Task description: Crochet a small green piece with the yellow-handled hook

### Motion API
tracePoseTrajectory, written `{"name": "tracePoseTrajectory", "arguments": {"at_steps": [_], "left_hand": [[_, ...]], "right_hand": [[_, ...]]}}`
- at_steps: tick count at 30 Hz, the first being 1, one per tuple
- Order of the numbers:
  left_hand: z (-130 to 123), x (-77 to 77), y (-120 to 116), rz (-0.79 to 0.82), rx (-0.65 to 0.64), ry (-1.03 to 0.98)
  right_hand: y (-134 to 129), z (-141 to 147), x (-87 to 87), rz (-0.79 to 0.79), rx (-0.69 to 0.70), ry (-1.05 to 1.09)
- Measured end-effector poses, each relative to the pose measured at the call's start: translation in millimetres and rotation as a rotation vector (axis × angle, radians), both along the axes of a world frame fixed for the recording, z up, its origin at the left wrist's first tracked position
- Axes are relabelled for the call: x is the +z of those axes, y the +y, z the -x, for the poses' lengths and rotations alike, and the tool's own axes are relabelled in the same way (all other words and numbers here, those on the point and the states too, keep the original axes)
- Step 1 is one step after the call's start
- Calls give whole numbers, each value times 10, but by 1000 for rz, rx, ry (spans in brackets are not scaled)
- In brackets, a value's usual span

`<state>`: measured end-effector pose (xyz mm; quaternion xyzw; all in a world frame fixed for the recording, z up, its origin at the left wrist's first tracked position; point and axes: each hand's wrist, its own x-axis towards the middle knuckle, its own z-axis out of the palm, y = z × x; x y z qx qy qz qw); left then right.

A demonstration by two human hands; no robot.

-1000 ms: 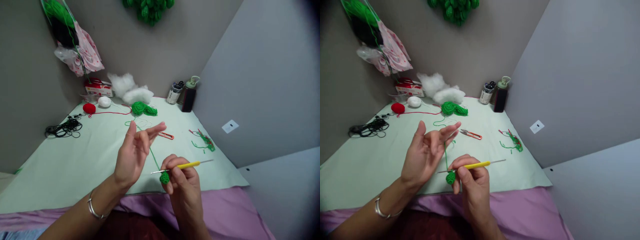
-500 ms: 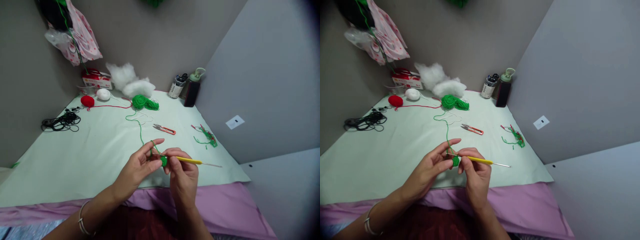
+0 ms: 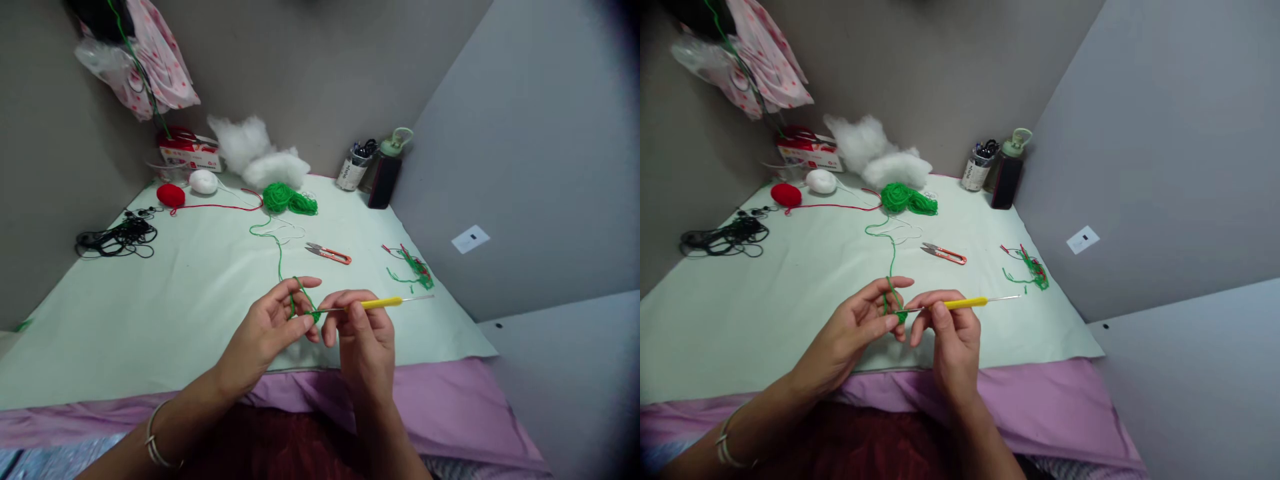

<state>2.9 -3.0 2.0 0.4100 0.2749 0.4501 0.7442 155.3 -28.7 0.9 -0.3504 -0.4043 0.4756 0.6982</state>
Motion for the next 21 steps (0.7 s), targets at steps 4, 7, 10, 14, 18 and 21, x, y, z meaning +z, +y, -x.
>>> {"name": "tracePoseTrajectory", "arguments": {"at_steps": [4,7,10,14,18,21], "left_hand": [[25,25,-13,-29,23,37],[38,33,-6,-51,58,107],[48,34,6,-65,79,154],[62,24,14,-51,57,113],[77,22,7,-56,37,103],[73,36,4,-66,60,131]], "right_hand": [[-15,-39,1,-40,27,-59],[-68,-57,-21,-74,-18,-175],[-111,-57,-44,-127,-78,-304],[-100,-59,-61,-152,-61,-283],[-86,-87,-67,-150,-34,-293],[-112,-103,-73,-211,-97,-476]]}}
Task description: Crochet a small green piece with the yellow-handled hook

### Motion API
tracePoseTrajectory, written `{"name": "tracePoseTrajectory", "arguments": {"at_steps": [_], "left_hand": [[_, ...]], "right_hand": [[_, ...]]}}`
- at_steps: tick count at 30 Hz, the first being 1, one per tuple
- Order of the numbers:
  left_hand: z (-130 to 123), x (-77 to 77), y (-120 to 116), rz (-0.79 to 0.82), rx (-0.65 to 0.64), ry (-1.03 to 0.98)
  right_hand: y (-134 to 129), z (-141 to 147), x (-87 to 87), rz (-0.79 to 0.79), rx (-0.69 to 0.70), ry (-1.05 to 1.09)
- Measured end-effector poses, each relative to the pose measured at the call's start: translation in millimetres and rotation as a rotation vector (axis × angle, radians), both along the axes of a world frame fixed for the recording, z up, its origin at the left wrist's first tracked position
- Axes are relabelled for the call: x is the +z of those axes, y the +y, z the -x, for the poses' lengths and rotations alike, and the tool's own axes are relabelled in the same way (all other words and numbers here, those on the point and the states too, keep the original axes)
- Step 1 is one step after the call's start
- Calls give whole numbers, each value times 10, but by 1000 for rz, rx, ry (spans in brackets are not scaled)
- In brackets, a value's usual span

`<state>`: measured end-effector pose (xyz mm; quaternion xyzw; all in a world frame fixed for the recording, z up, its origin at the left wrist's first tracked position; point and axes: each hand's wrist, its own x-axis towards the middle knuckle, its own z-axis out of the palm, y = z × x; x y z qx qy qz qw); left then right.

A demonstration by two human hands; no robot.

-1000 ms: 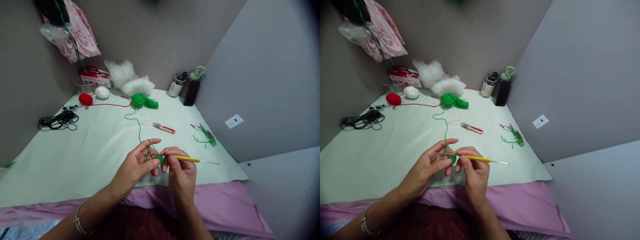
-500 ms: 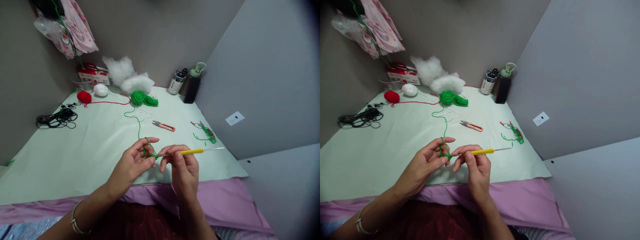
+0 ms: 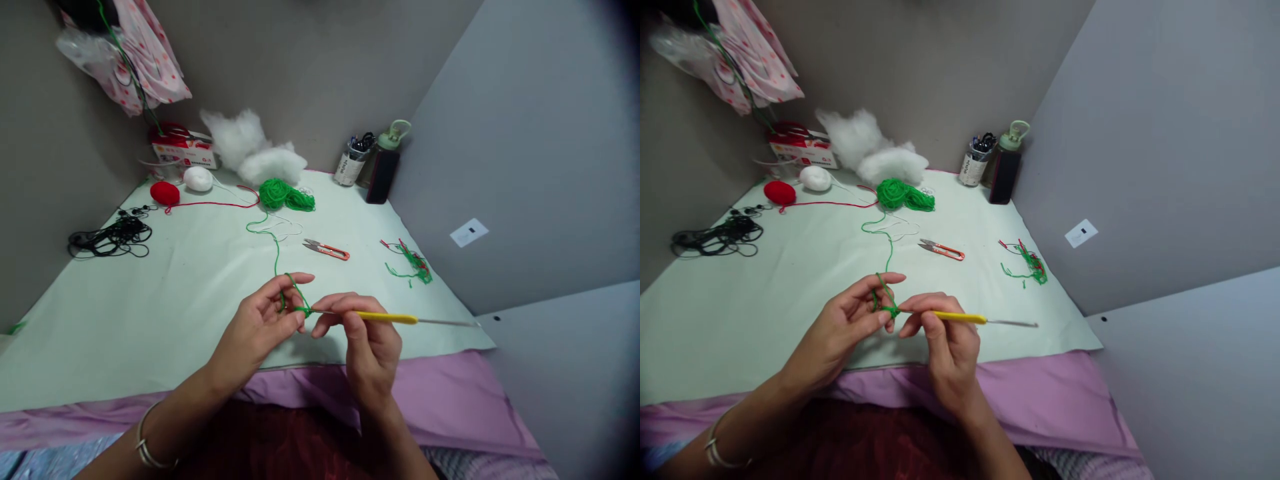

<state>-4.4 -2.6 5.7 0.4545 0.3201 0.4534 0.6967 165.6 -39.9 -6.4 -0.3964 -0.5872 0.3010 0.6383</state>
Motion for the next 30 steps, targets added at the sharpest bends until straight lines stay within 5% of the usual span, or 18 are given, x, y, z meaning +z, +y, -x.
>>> {"name": "tracePoseTrajectory", "arguments": {"at_steps": [8,12,16,22,25,30], "left_hand": [[-113,-22,-25,28,129,-29],[-143,1,-78,204,37,-141],[-99,84,-29,405,-94,-282],[-62,113,10,348,-92,-258],[-108,66,-40,285,-64,-200],[-145,24,-57,250,7,-213]], "right_hand": [[-6,30,-51,-377,-237,-536],[-10,69,-155,-450,-392,-693],[-15,77,-152,-384,-347,-479],[72,105,7,-20,-62,122],[82,139,5,-28,-106,42],[8,117,-72,-247,-277,-420]]}}
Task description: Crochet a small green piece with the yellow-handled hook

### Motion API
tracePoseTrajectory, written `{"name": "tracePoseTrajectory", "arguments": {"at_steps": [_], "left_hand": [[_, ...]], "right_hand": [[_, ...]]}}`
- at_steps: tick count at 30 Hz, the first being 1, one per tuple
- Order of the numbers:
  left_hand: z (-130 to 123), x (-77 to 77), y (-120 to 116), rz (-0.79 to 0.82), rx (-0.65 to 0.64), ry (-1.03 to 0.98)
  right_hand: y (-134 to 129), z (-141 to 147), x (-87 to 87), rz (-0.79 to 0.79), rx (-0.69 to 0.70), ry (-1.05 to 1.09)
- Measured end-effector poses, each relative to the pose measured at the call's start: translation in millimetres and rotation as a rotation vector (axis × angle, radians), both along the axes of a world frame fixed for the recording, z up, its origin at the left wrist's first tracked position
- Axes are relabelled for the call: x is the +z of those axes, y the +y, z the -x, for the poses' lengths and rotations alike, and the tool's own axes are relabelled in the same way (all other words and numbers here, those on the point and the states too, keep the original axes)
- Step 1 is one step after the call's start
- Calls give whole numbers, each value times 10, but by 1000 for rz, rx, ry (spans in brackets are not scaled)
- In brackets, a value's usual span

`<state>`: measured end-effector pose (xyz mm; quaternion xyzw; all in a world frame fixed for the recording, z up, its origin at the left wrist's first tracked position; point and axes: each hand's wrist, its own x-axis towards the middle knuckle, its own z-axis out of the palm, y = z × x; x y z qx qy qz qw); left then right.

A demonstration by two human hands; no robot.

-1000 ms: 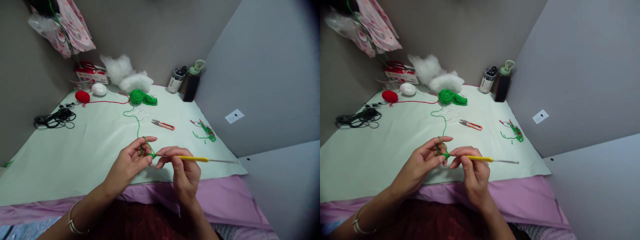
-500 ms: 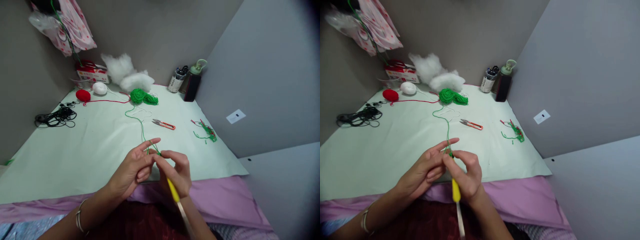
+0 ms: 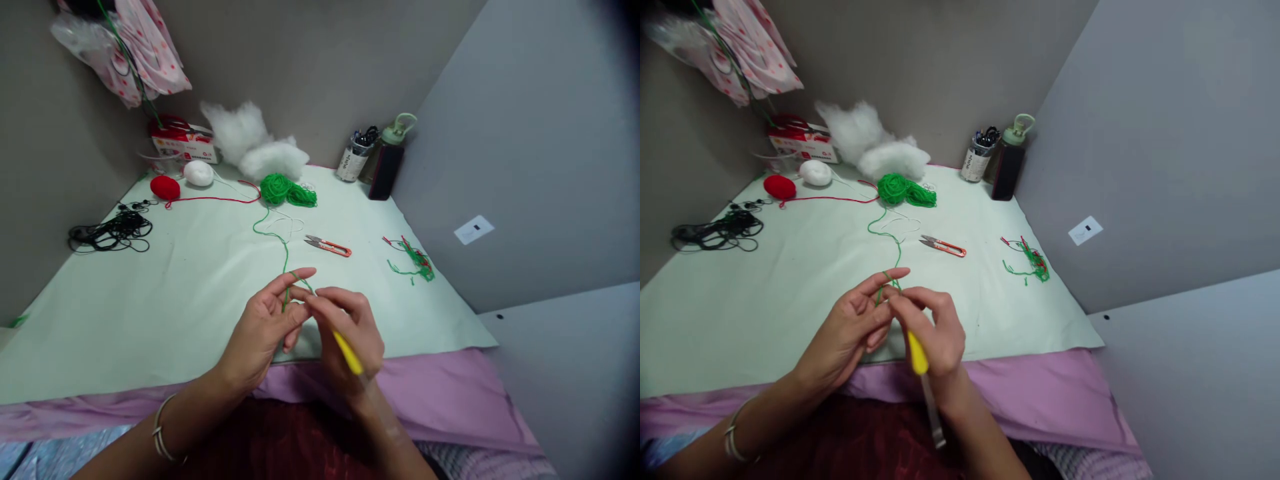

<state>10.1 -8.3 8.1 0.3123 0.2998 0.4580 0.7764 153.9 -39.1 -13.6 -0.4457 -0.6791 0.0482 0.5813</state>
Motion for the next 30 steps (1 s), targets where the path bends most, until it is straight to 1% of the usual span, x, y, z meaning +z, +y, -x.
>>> {"name": "tracePoseTrajectory", "arguments": {"at_steps": [1,2,3,5,6,8,9,10,12,15,19,24,27,28,30], "left_hand": [[8,6,13,37,-26,-22],[20,17,29,81,-56,-47],[33,30,47,125,-83,-71],[57,54,81,178,-101,-109],[63,63,92,179,-94,-117],[59,66,95,138,-89,-106],[50,62,88,104,-95,-94],[39,55,77,71,-102,-81],[20,42,53,32,-111,-64],[19,41,34,53,-111,-55],[58,62,58,117,-127,-68],[106,56,107,177,-209,-165],[92,40,91,112,-186,-138],[79,31,78,73,-169,-106],[53,6,50,-16,-129,-27]], "right_hand": [[-10,-13,-7,-30,-21,-54],[-16,-25,-6,-38,-26,-58],[-15,-37,2,-26,-21,-8],[-1,-51,34,48,18,190],[12,-52,53,94,50,305],[38,-43,84,169,132,474],[50,-34,94,197,169,507],[59,-24,98,213,194,512],[68,-9,91,223,198,480],[67,-6,56,235,201,488],[80,-38,15,279,269,614],[146,-83,35,376,341,854],[157,-66,40,438,388,899],[150,-53,34,435,394,875],[125,-26,16,386,362,770]]}}
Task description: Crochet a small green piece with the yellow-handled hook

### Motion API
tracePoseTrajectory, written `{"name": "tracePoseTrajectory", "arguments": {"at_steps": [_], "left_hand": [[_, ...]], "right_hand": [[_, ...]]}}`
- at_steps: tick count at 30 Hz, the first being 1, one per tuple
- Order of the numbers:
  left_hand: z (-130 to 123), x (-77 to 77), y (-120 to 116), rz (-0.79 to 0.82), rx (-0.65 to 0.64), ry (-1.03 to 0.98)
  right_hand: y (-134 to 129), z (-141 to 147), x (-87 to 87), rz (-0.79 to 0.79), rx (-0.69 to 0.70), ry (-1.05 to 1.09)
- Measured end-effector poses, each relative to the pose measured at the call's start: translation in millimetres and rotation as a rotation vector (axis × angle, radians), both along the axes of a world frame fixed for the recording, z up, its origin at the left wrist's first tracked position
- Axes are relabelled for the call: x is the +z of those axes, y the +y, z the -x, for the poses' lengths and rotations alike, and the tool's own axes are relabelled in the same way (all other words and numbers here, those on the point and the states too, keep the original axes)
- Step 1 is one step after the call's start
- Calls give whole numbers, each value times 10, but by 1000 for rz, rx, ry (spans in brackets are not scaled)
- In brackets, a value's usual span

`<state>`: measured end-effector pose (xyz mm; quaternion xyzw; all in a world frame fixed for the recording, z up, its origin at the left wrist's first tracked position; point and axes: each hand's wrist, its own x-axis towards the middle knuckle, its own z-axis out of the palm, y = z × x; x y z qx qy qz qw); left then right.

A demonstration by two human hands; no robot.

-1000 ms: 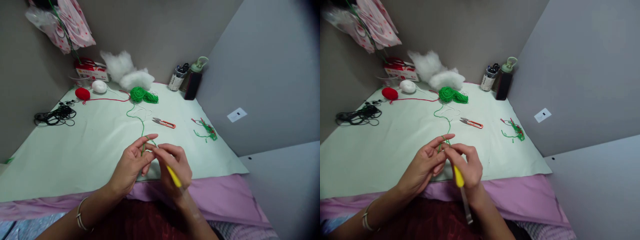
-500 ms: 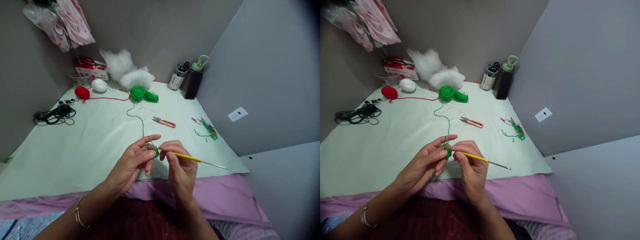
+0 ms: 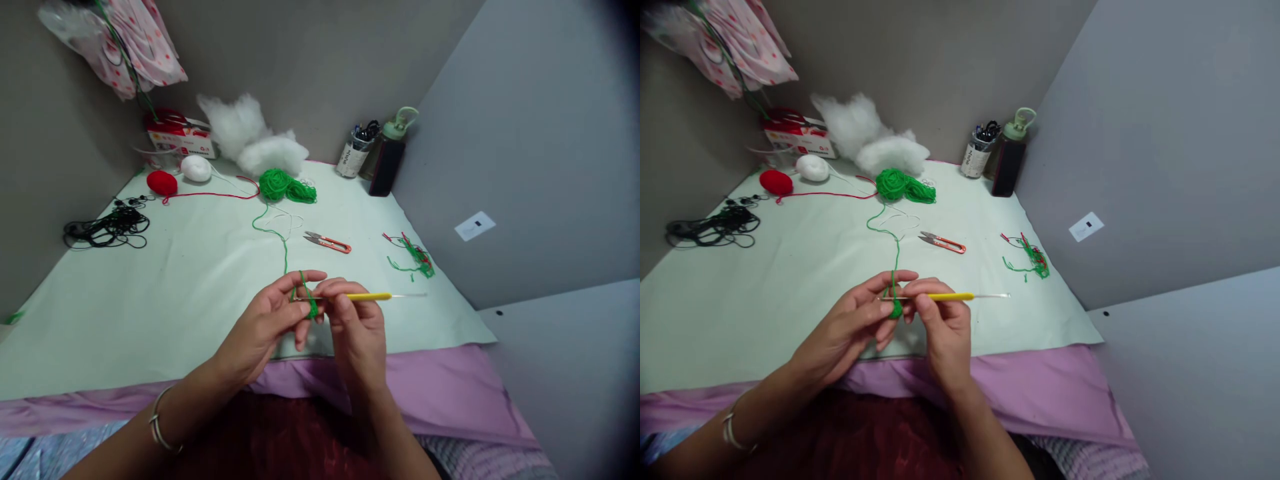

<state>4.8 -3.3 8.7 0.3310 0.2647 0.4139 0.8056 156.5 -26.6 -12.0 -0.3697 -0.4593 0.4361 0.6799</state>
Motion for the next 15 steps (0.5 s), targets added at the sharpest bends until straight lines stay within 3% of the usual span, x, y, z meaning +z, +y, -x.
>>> {"name": "tracePoseTrajectory", "arguments": {"at_steps": [3,9,15], "left_hand": [[-19,-35,-21,-91,39,73],[8,-25,2,-127,55,108],[51,-20,5,-186,102,184]], "right_hand": [[-36,17,-19,-64,-79,-121],[-10,-30,46,-14,-60,-15],[-35,-62,89,-10,-63,-76]]}}
